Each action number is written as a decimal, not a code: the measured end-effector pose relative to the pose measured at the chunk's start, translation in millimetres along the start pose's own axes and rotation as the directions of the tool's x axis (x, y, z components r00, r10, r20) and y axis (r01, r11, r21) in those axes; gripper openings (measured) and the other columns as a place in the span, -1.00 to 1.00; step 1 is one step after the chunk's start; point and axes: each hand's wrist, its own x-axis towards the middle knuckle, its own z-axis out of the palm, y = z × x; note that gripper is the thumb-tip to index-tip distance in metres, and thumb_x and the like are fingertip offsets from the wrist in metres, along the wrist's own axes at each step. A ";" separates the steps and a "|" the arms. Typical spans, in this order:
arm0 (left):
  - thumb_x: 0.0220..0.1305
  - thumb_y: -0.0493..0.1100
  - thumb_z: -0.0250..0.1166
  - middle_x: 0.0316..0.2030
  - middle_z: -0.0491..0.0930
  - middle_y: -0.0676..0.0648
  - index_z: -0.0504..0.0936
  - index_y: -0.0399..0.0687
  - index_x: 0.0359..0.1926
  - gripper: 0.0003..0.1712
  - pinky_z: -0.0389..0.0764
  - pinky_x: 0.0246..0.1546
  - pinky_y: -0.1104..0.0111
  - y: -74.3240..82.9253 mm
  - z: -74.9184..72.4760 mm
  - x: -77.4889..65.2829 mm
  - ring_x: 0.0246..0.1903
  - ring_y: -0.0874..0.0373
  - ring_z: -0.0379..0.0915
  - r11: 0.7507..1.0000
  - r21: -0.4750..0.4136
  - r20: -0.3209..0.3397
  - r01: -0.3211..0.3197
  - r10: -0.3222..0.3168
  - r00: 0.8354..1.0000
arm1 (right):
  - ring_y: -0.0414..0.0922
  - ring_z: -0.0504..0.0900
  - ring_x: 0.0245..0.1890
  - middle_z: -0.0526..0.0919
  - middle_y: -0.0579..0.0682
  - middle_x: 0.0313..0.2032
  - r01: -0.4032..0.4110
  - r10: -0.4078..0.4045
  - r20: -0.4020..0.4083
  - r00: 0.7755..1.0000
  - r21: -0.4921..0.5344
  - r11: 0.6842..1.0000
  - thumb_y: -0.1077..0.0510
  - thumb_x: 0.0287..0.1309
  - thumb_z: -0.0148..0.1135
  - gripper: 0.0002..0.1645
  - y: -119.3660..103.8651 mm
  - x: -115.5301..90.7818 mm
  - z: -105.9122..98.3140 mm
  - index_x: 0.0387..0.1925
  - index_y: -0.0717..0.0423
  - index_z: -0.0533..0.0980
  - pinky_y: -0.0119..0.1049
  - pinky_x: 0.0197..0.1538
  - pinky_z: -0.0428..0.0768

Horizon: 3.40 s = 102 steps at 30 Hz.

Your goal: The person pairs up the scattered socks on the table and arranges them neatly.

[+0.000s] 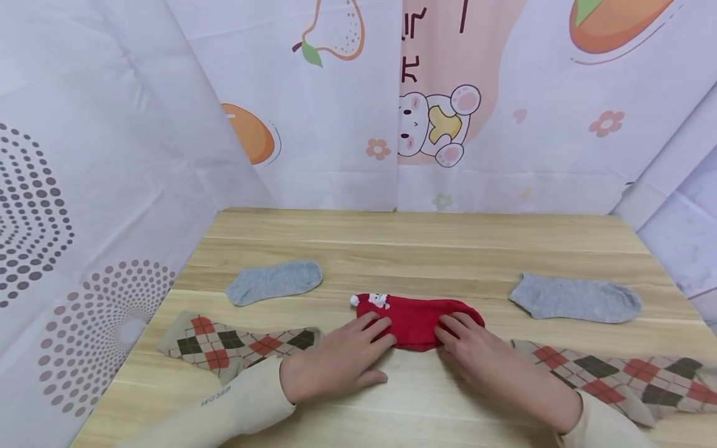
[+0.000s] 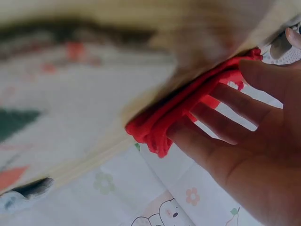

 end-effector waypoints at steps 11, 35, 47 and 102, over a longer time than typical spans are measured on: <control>0.37 0.16 0.23 0.32 0.36 -0.10 0.42 0.03 0.24 -0.46 0.43 0.26 0.24 -11.5 -5.6 15.7 0.29 0.02 0.26 1.000 -0.013 0.056 0.022 -0.021 0.998 | 0.15 0.53 0.06 0.61 0.18 -0.01 -0.003 0.002 0.019 1.000 0.074 0.997 0.07 0.09 0.48 -0.51 14.9 11.9 -1.9 0.00 0.26 0.61 0.02 0.04 0.61; 0.39 0.14 0.21 0.34 0.34 -0.13 0.38 -0.03 0.29 -0.41 0.37 0.30 0.23 -42.4 -9.7 61.9 0.32 -0.03 0.25 0.997 0.019 0.063 0.069 -0.070 0.996 | 0.11 0.52 0.06 0.60 0.15 -0.03 -0.109 0.105 0.038 0.994 0.109 0.988 0.05 0.14 0.43 -0.54 48.9 38.1 1.0 -0.01 0.25 0.60 0.04 0.10 0.57; 0.39 0.16 0.20 0.38 0.30 -0.11 0.36 -0.01 0.34 -0.37 0.32 0.34 0.24 -51.0 -10.7 77.6 0.34 -0.02 0.22 0.995 0.030 0.108 0.093 -0.096 0.989 | 0.15 0.54 0.03 0.61 0.19 -0.07 -0.084 0.084 0.000 0.996 0.105 0.991 0.11 0.10 0.46 -0.59 65.0 48.6 2.1 -0.08 0.27 0.61 0.05 0.08 0.58; 0.42 0.25 0.08 0.48 0.12 -0.15 0.19 0.01 0.50 -0.22 0.36 0.31 0.04 -117.5 -20.7 158.3 0.43 -0.17 0.04 0.946 -0.020 0.122 0.323 -0.318 0.940 | 0.04 0.50 -0.20 0.58 0.12 -0.23 -0.159 0.147 0.072 0.987 0.222 0.962 0.25 0.17 0.36 -0.81 160.4 136.3 4.3 -0.19 0.24 0.60 -0.05 -0.02 0.50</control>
